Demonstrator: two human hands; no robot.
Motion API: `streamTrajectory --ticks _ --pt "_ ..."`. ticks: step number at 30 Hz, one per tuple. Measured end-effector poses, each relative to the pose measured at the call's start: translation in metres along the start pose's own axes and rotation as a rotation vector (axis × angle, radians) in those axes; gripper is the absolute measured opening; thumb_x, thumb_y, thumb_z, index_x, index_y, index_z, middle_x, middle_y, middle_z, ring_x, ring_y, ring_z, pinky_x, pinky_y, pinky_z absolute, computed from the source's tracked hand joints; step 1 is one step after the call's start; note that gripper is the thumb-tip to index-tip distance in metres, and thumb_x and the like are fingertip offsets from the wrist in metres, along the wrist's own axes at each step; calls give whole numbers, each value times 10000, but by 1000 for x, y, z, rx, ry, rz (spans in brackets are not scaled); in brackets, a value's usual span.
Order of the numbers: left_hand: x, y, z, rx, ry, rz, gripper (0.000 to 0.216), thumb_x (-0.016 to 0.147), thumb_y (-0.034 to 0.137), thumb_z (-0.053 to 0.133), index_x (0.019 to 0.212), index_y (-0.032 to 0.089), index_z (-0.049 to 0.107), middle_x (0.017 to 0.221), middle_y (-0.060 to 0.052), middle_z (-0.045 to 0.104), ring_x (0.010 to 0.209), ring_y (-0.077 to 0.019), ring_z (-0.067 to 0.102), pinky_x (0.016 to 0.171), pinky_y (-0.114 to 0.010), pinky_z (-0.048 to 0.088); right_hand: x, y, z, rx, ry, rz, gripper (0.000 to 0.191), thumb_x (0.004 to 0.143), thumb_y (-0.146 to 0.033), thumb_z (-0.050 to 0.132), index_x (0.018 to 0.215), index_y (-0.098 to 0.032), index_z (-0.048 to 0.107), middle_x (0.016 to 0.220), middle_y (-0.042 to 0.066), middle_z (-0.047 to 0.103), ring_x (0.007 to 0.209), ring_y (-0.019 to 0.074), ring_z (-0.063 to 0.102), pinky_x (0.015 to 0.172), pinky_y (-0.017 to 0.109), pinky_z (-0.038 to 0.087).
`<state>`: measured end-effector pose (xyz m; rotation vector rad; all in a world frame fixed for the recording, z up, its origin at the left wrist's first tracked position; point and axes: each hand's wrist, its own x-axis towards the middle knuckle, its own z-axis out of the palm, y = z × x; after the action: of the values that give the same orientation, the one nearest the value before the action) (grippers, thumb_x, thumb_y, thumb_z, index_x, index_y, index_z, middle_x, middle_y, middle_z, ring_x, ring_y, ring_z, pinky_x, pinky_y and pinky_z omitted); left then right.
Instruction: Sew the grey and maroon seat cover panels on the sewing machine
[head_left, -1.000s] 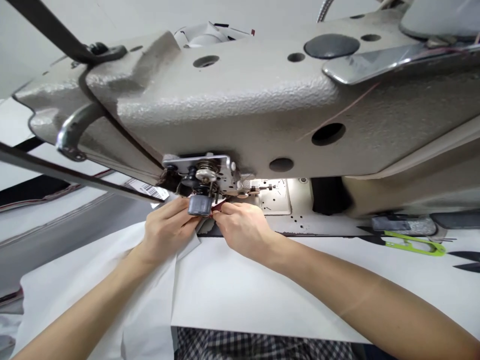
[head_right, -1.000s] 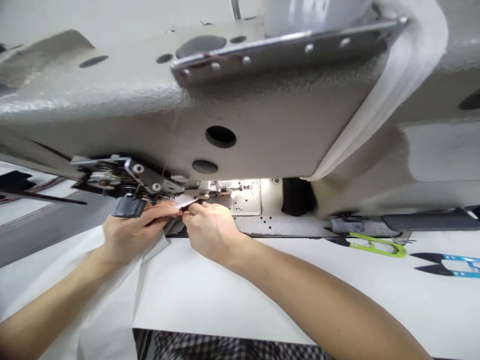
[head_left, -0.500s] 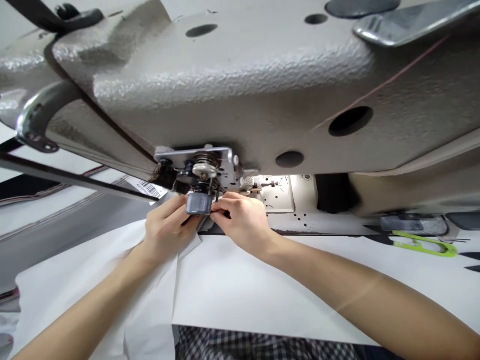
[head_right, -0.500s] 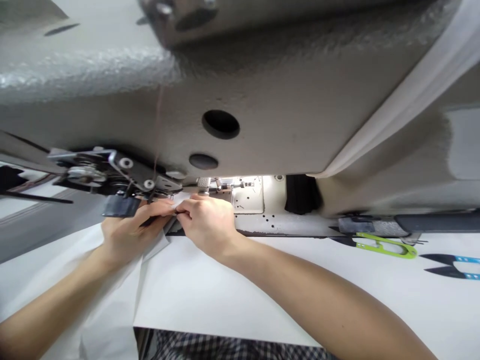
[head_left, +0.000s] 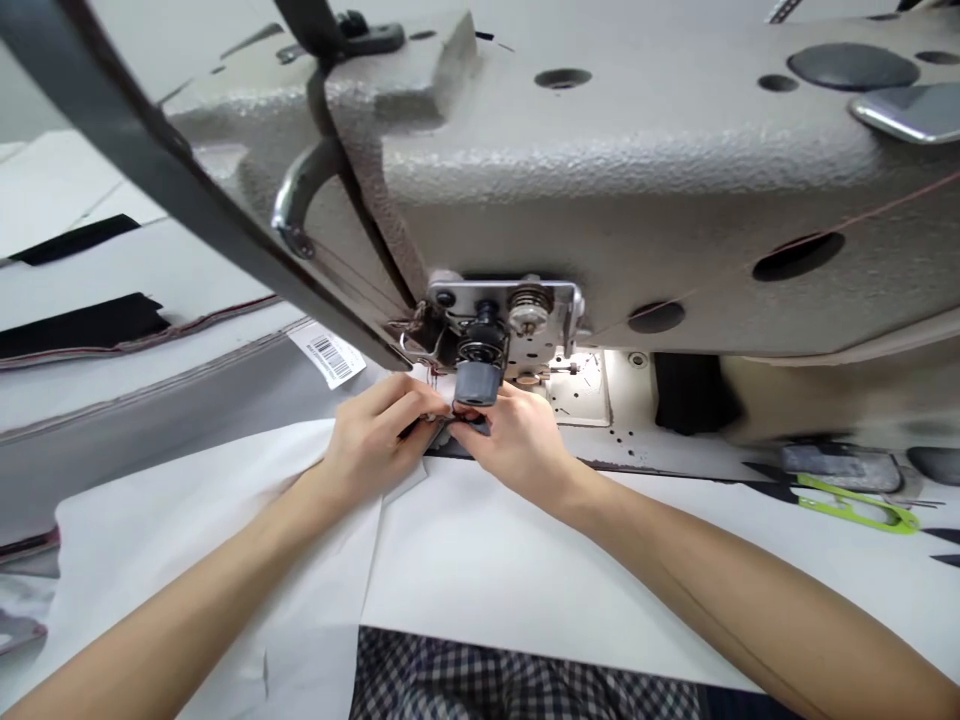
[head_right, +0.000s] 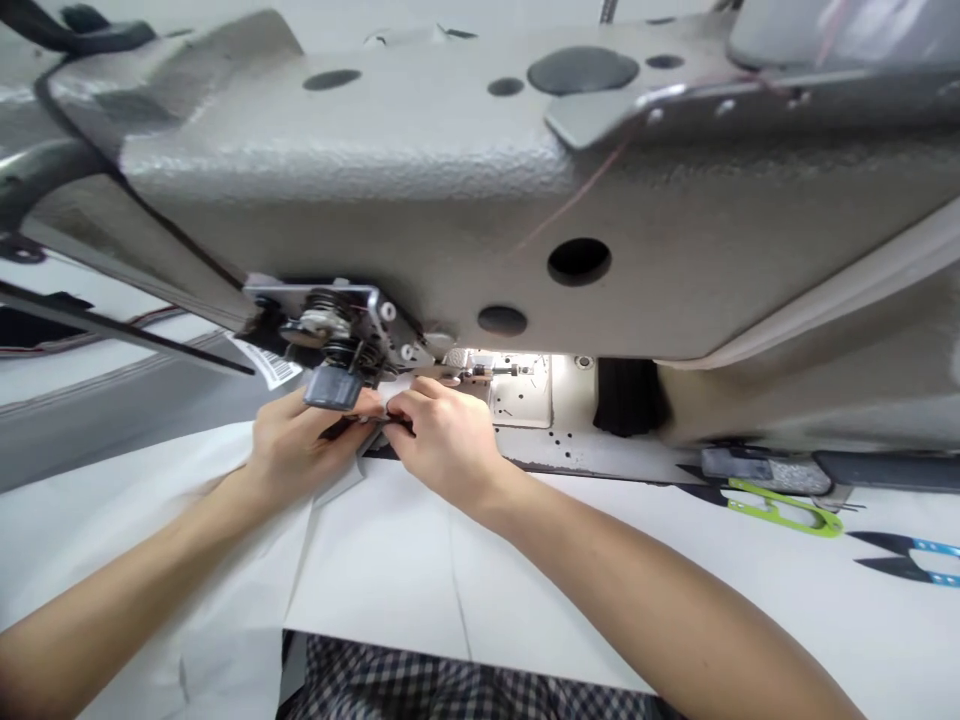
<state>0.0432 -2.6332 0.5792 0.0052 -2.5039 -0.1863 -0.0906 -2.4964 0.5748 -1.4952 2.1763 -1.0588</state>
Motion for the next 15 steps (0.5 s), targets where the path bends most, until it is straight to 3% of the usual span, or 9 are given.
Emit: streamTrajectory --ticks 3,7,9,12,15 --pt "11 7 -11 38 -75 -45 119 909 122 551 910 183 654 856 -26 659 721 -136 652 619 -231 499 -2 -1 -4 -44 -48 -47 161 947 -228 596 889 -183 739 897 33 708 847 155 647 724 259 420" --pt "35 5 -41 -86 -443 -55 249 985 336 479 949 198 683 900 -32 676 687 -152 654 585 -254 477 -10 1 -11 0 -82 -25 111 915 -174 624 880 -187 728 857 6 707 810 139 632 703 248 406" --pt "42 -1 -50 -155 -574 -43 288 1001 293 408 979 204 682 889 -30 670 667 -141 641 573 -248 456 -14 2 -12 43 -63 22 86 876 -167 673 820 -204 726 802 -25 703 743 120 614 679 240 399" --pt "39 -8 -46 -94 -596 22 331 923 126 398 1080 211 677 893 -49 640 691 -154 618 592 -264 444 -18 4 -10 60 -10 54 94 844 -166 707 775 -222 738 756 -45 698 655 100 581 656 237 397" --pt "27 -10 -31 5 -497 134 343 854 96 475 1085 233 688 991 -83 636 890 -230 623 721 -326 491 -20 5 -5 59 50 47 122 849 -165 695 762 -231 750 750 -43 696 603 89 561 638 234 400"
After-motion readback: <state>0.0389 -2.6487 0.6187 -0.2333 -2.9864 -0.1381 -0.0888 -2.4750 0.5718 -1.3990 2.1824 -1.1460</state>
